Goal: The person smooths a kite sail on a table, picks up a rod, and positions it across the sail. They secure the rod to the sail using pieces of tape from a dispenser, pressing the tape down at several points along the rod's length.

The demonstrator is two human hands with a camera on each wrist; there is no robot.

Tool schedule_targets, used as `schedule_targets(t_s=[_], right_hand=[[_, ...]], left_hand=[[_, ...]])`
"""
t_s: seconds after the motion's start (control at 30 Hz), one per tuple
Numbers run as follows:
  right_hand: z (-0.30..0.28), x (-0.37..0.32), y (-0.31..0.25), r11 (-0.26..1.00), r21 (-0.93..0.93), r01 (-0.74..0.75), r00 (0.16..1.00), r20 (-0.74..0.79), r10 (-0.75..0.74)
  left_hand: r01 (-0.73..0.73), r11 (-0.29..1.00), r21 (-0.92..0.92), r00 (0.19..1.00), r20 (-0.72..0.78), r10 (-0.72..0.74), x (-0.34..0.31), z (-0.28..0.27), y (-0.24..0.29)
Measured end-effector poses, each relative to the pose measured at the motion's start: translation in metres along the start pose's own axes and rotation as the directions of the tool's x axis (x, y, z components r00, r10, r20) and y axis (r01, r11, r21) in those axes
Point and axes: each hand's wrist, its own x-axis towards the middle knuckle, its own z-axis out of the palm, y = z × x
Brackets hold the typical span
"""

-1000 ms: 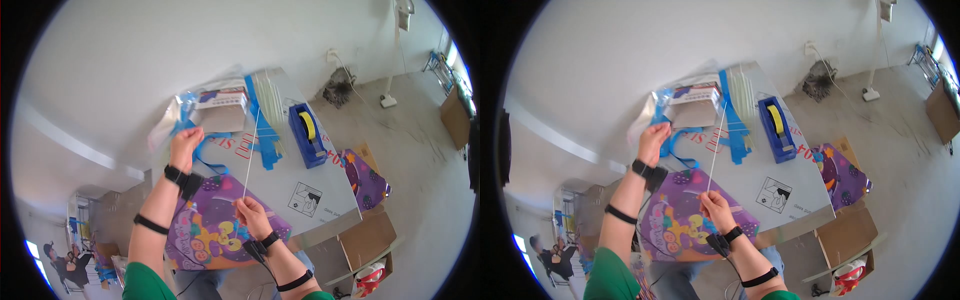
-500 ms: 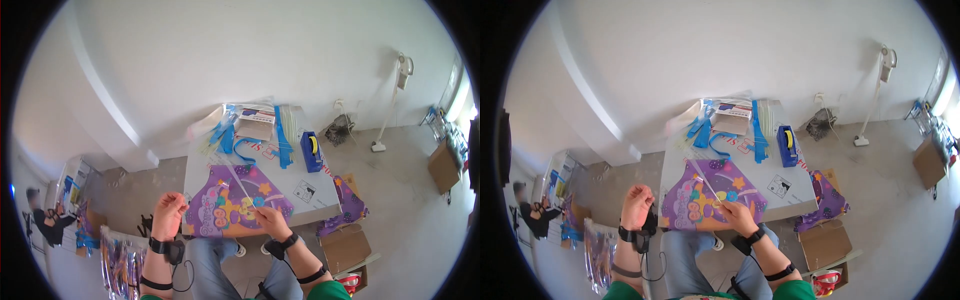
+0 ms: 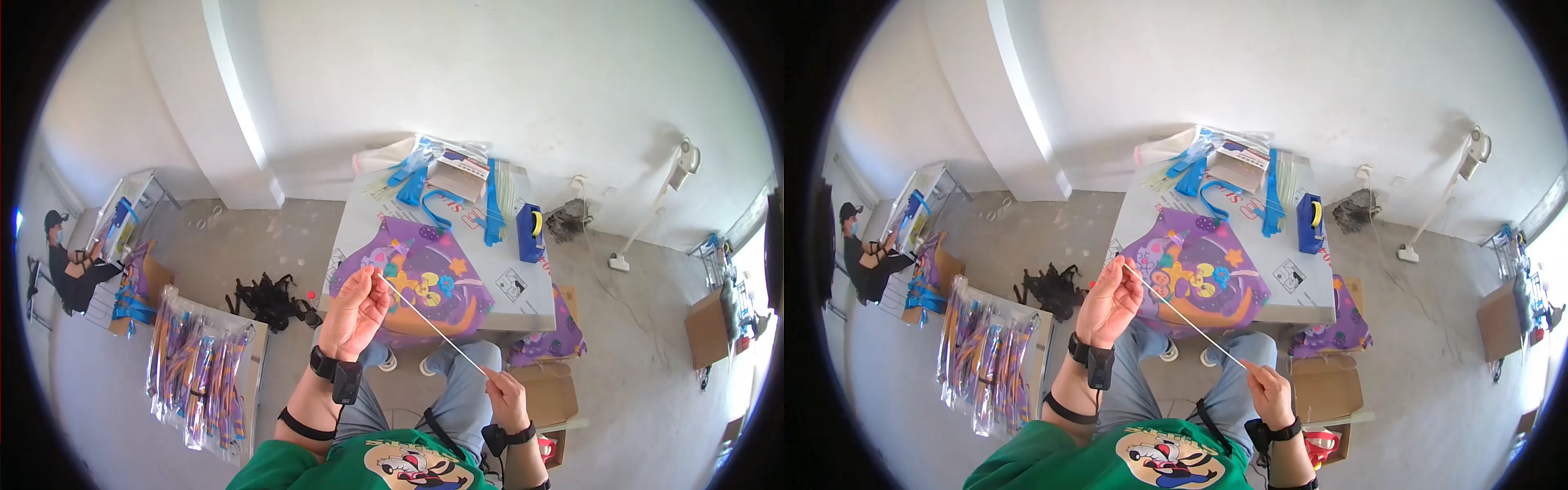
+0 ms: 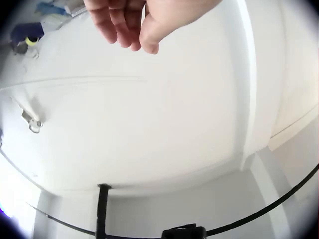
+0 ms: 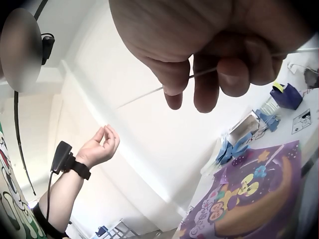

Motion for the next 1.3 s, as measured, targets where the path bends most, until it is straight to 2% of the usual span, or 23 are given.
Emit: schedule_targets(t_s=[0.17, 0.43, 0.77, 0.87, 0.93, 1.1, 1.3], right_hand=[[-0.004, -0.009, -0.005, 0.999, -0.045, 0.005, 1.0, 0.015, -0.004], [-0.003, -0.012, -0.006, 0.999, -0.03, 0.034, 0.998, -0.061, -0.035], [-0.003, -0.023, -0.012, 1.0, -0.022, 0.019, 0.997, -0.069, -0.02], [-0.003, -0.025, -0.013, 0.999, -0.028, 0.015, 0.998, -0.063, -0.017], [-0.003, -0.025, -0.013, 0.999, -0.034, 0.017, 0.998, -0.057, -0.019], [-0.003, -0.025, -0.018, 1.0, -0.018, -0.025, 0.999, -0.026, 0.025], [0.001, -0.026, -0.02, 0.995, 0.074, -0.061, 0.998, -0.016, 0.063]], left_hand=[[0.057, 0.991, -0.119, 0.998, 0.021, -0.055, -0.005, 0.01, -0.009], [0.137, 0.952, -0.273, 0.983, 0.154, -0.098, -0.01, 0.021, -0.014], [0.106, 0.963, -0.249, 0.988, 0.137, -0.074, -0.021, 0.028, -0.016], [0.075, 0.977, -0.2, 0.988, 0.146, -0.046, -0.025, 0.027, -0.016], [-0.017, 0.991, -0.132, 0.991, 0.132, 0.035, -0.027, 0.027, -0.017], [-0.046, 0.987, -0.153, 0.976, 0.204, 0.077, -0.03, 0.024, -0.015], [-0.138, 0.99, 0.013, 0.968, 0.214, 0.132, -0.033, 0.025, -0.016]])
